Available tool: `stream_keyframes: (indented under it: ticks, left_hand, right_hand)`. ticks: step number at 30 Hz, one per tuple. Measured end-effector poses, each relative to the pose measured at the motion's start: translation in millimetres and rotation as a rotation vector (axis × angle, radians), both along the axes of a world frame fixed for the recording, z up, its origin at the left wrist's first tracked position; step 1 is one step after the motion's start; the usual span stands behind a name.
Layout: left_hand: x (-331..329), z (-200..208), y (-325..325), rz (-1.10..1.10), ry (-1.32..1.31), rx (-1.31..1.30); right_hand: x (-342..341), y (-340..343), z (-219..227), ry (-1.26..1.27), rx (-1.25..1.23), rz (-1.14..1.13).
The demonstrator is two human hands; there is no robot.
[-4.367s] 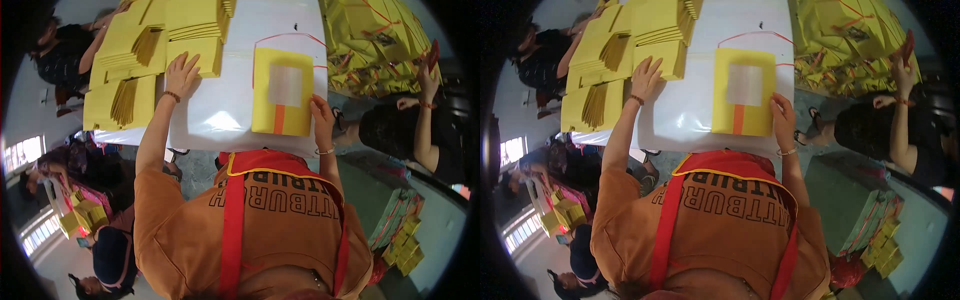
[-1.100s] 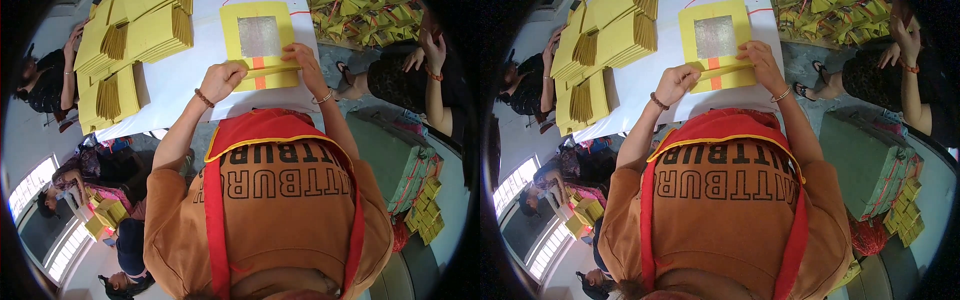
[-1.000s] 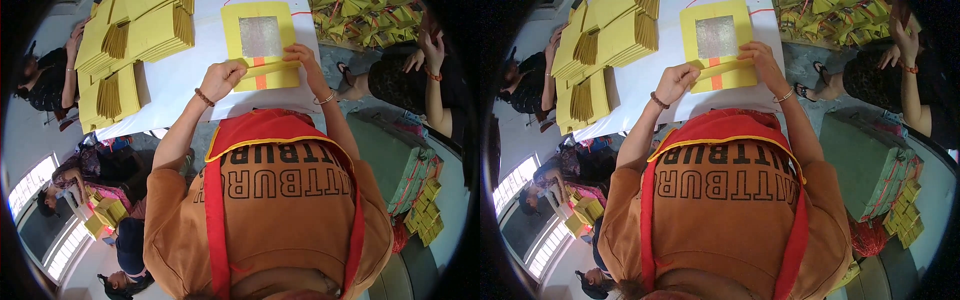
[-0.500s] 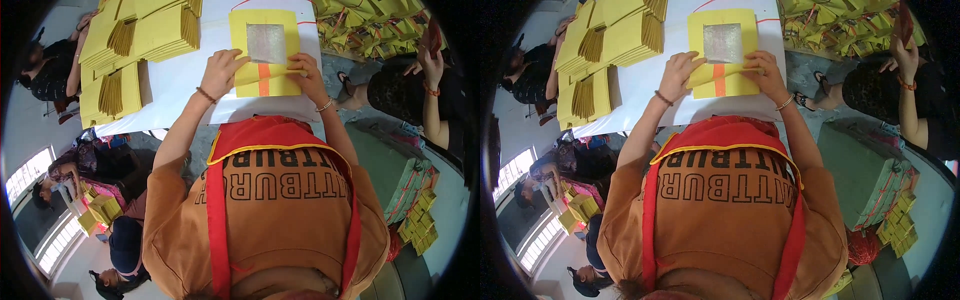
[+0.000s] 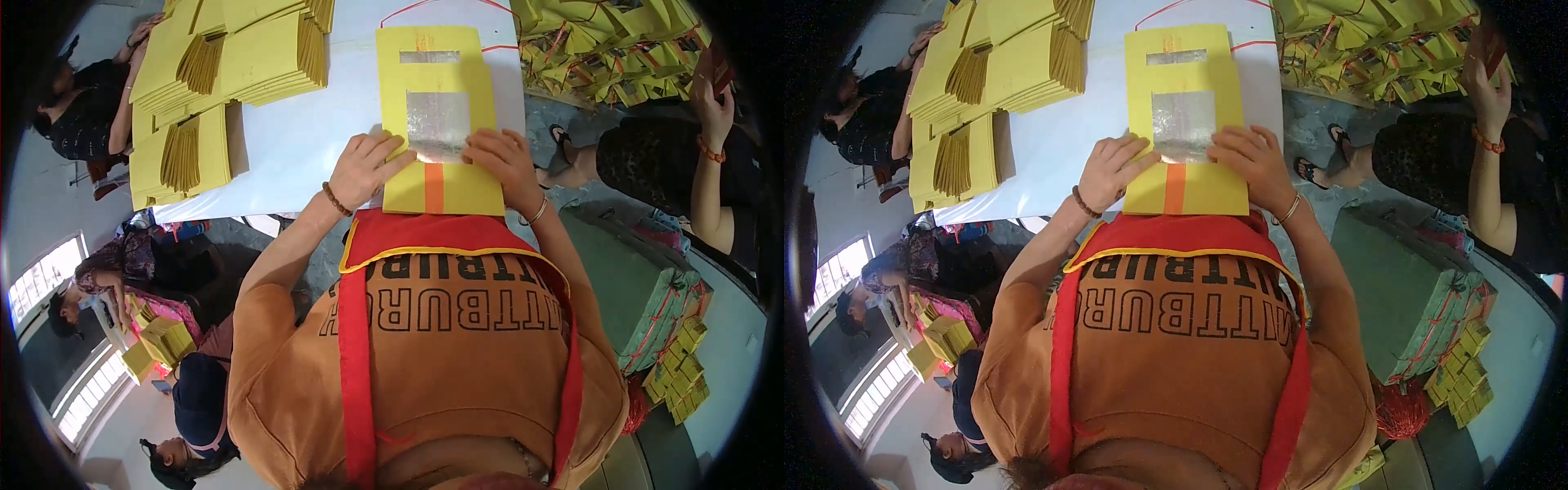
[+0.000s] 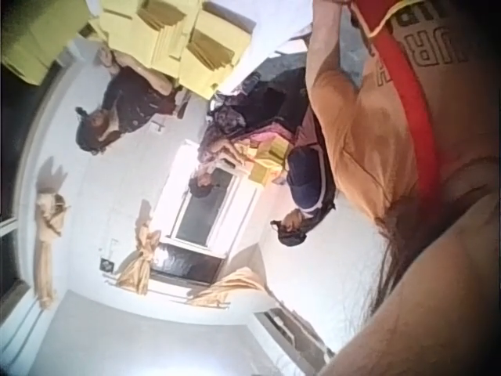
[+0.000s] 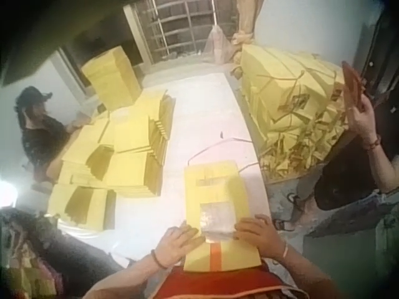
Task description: Folding yellow sheets of paper with silver foil centers.
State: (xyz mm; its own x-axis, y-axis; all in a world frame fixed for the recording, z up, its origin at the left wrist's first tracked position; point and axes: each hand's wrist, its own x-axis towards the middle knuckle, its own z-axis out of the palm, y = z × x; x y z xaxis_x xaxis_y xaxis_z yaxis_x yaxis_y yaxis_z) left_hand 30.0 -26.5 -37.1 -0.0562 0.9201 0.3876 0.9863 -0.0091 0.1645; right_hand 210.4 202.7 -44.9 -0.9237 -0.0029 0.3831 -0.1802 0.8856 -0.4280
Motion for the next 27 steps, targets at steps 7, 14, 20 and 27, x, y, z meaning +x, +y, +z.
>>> stream_keyframes:
  ticks: [7, 14, 20, 27]
  left_hand:
    - [14.8, -7.7, 0.2, 0.065, -0.216, 0.067]
    - [4.3, -2.8, 0.1, 0.097, -0.415, 0.003]
    - [-4.5, 12.4, 26.6, 0.466, -0.690, -0.169]
    - [-19.0, -22.3, 46.5, 0.599, -1.318, 0.013]
  right_hand:
    - [-10.4, -8.2, -6.7, -0.043, -0.301, -0.002]
    - [-9.2, 0.5, -0.6, -0.103, -0.568, 0.041]
    - [-25.8, -16.5, 8.4, -0.246, -1.098, -0.330]
    - [-47.8, -17.3, 16.1, -0.144, -0.955, -0.578]
